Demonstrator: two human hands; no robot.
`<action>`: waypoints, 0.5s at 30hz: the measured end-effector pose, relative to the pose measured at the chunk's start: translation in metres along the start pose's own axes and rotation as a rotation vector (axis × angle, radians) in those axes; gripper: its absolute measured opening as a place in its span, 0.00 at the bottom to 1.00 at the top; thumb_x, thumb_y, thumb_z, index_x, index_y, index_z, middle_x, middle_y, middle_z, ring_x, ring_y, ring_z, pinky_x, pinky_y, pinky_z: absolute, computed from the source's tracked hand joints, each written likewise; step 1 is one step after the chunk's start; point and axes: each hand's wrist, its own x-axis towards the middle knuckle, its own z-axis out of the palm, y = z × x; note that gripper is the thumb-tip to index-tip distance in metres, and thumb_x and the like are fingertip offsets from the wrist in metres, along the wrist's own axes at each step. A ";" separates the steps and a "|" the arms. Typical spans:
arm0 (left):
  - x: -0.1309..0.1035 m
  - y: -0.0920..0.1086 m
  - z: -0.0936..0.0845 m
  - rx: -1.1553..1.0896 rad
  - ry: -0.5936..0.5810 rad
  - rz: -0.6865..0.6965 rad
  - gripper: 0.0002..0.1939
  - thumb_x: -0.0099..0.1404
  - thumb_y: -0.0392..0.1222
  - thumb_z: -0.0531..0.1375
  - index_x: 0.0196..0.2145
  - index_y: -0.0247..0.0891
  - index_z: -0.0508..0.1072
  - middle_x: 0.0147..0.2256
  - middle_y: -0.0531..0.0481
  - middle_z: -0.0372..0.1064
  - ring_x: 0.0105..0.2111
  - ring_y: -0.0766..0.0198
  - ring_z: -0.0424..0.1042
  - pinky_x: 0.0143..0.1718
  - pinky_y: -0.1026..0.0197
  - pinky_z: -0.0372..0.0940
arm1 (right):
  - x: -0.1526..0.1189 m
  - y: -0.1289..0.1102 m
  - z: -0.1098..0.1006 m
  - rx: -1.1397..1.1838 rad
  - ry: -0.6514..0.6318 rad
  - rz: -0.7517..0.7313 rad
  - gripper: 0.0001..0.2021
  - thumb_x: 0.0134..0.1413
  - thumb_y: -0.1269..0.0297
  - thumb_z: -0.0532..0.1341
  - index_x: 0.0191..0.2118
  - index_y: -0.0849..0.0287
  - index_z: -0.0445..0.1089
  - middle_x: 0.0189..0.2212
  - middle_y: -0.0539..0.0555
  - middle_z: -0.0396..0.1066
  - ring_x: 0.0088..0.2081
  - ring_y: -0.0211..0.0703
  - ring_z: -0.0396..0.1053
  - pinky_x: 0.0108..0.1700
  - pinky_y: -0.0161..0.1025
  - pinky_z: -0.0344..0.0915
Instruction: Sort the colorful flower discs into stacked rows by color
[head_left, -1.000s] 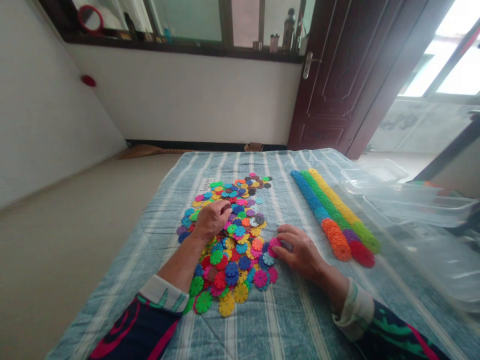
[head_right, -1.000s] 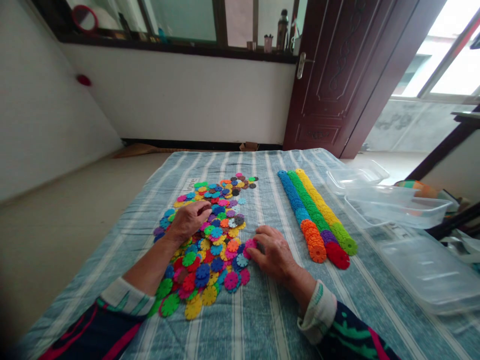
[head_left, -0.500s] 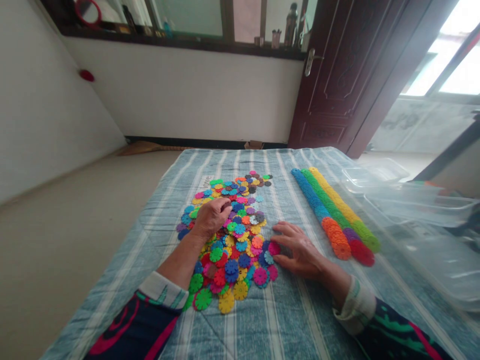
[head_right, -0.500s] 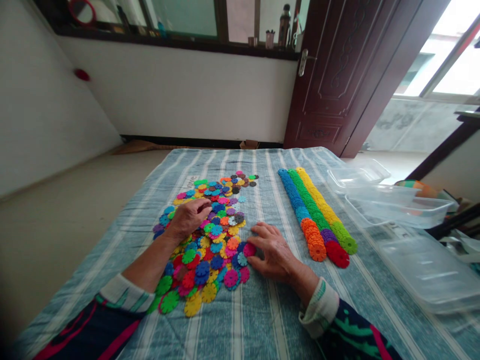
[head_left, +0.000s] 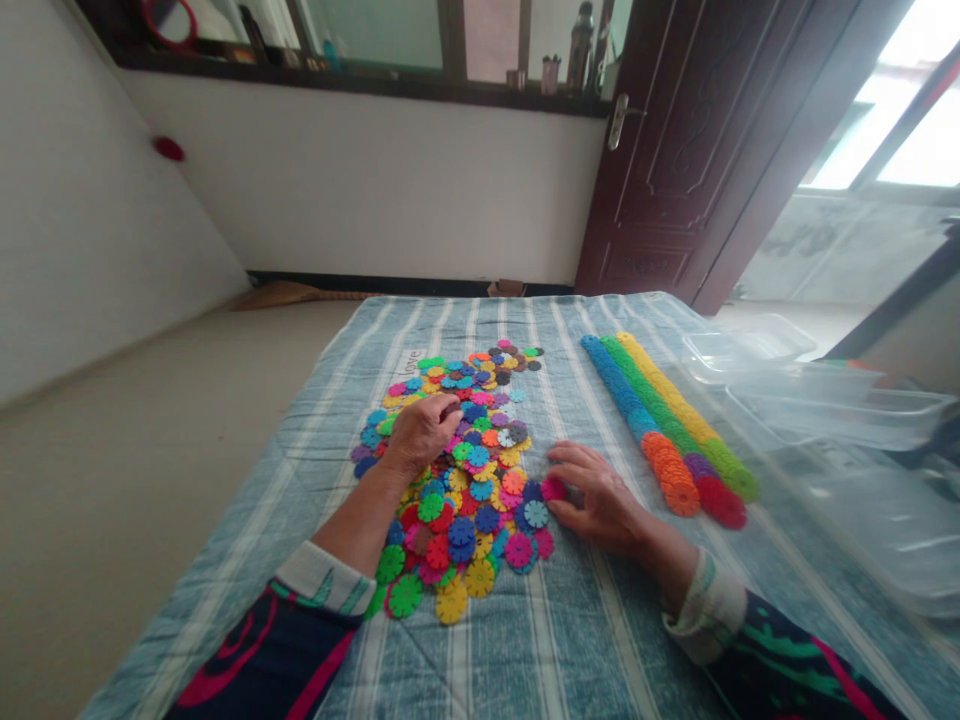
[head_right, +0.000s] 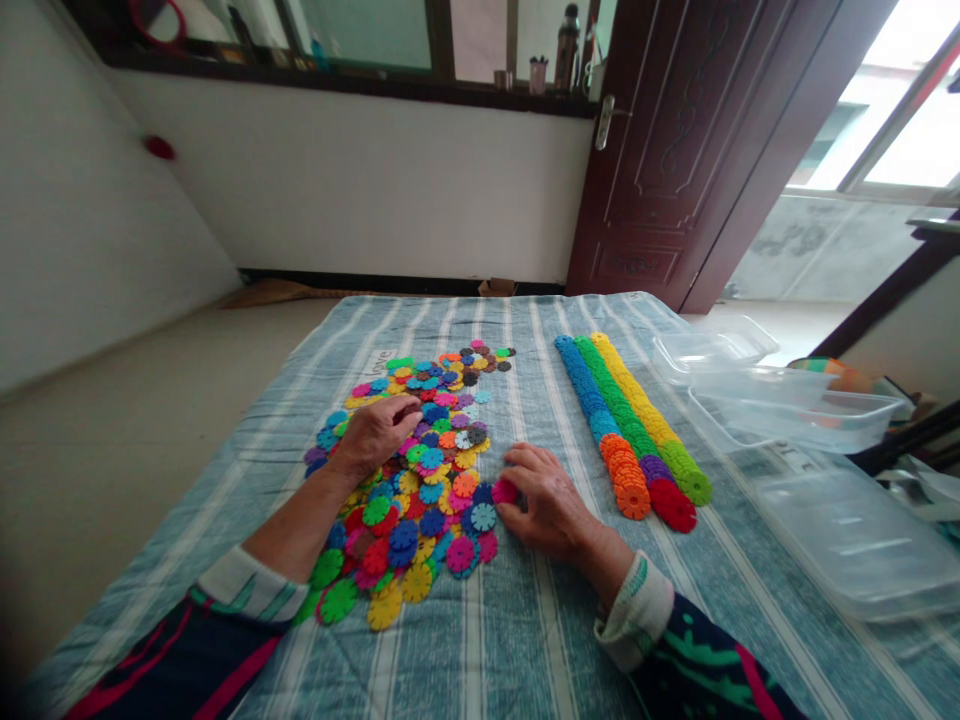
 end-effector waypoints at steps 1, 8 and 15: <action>0.000 0.000 0.000 -0.006 0.001 0.004 0.13 0.60 0.44 0.53 0.35 0.39 0.75 0.34 0.47 0.76 0.32 0.60 0.72 0.37 0.61 0.65 | 0.000 0.000 -0.001 -0.011 0.004 -0.001 0.06 0.52 0.67 0.60 0.37 0.57 0.71 0.47 0.59 0.70 0.56 0.52 0.62 0.56 0.52 0.60; 0.000 0.000 0.001 0.005 0.001 0.006 0.13 0.60 0.44 0.53 0.36 0.39 0.75 0.33 0.48 0.76 0.33 0.60 0.72 0.38 0.62 0.65 | 0.007 -0.018 -0.024 -0.130 -0.107 0.005 0.03 0.54 0.70 0.58 0.34 0.58 0.69 0.34 0.55 0.70 0.39 0.45 0.66 0.44 0.44 0.64; -0.001 0.003 0.000 0.018 -0.003 0.001 0.12 0.60 0.44 0.53 0.34 0.39 0.75 0.33 0.48 0.76 0.32 0.61 0.72 0.37 0.62 0.63 | 0.005 -0.060 -0.023 -0.059 -0.210 -0.108 0.04 0.55 0.67 0.60 0.37 0.57 0.70 0.39 0.56 0.69 0.43 0.47 0.65 0.45 0.45 0.64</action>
